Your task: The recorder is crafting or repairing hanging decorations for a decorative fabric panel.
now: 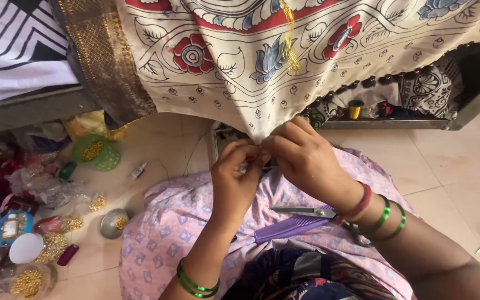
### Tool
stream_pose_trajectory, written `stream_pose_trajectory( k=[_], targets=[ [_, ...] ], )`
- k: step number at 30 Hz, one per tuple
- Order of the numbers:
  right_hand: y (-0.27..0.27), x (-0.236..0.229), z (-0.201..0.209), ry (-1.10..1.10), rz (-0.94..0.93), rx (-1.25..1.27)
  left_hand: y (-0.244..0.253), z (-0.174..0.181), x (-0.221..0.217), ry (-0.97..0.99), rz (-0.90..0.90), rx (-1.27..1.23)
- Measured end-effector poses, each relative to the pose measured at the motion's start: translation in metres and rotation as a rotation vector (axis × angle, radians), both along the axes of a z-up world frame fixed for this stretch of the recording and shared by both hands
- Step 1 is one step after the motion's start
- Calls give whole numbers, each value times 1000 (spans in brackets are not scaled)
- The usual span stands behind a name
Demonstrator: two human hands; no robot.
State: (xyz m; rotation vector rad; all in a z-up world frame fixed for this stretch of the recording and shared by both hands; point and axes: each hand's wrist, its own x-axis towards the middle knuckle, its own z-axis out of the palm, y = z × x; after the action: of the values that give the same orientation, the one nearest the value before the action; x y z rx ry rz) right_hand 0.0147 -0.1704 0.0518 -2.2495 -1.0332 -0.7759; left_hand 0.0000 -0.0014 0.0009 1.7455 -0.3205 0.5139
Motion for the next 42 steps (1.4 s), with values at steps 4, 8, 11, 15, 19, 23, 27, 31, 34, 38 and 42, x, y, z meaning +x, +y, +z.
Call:
stream_pose_trajectory(
  k=[4,8,11,15,19,23,27,31,34,38,42],
  targets=[
    [5,8,-24,85,-11,112,12,-27,8,289,-147,-350],
    [13,1,-24,208,62,252,19,-34,8,418,-288,-619],
    [12,-2,-15,12,100,114,15,-30,10,425,-270,-598],
    [13,-2,-13,-129,91,-23,9,4,-8,258,15,-75],
    [13,2,-13,-98,66,4,3,0,-15,-272,250,413],
    [6,7,-21,229,63,206,8,-15,-4,16,24,13],
    [2,8,-12,526,164,326,18,-30,4,318,-210,-371],
    [4,18,-13,286,147,289,17,-7,-7,-106,90,143],
    [8,23,1,189,24,268,12,-4,-13,-240,141,422],
    [1,26,7,244,77,283,14,-14,-4,-20,10,-10],
    [-9,22,-3,493,160,384,18,-24,-1,97,-130,-223]
  ],
)
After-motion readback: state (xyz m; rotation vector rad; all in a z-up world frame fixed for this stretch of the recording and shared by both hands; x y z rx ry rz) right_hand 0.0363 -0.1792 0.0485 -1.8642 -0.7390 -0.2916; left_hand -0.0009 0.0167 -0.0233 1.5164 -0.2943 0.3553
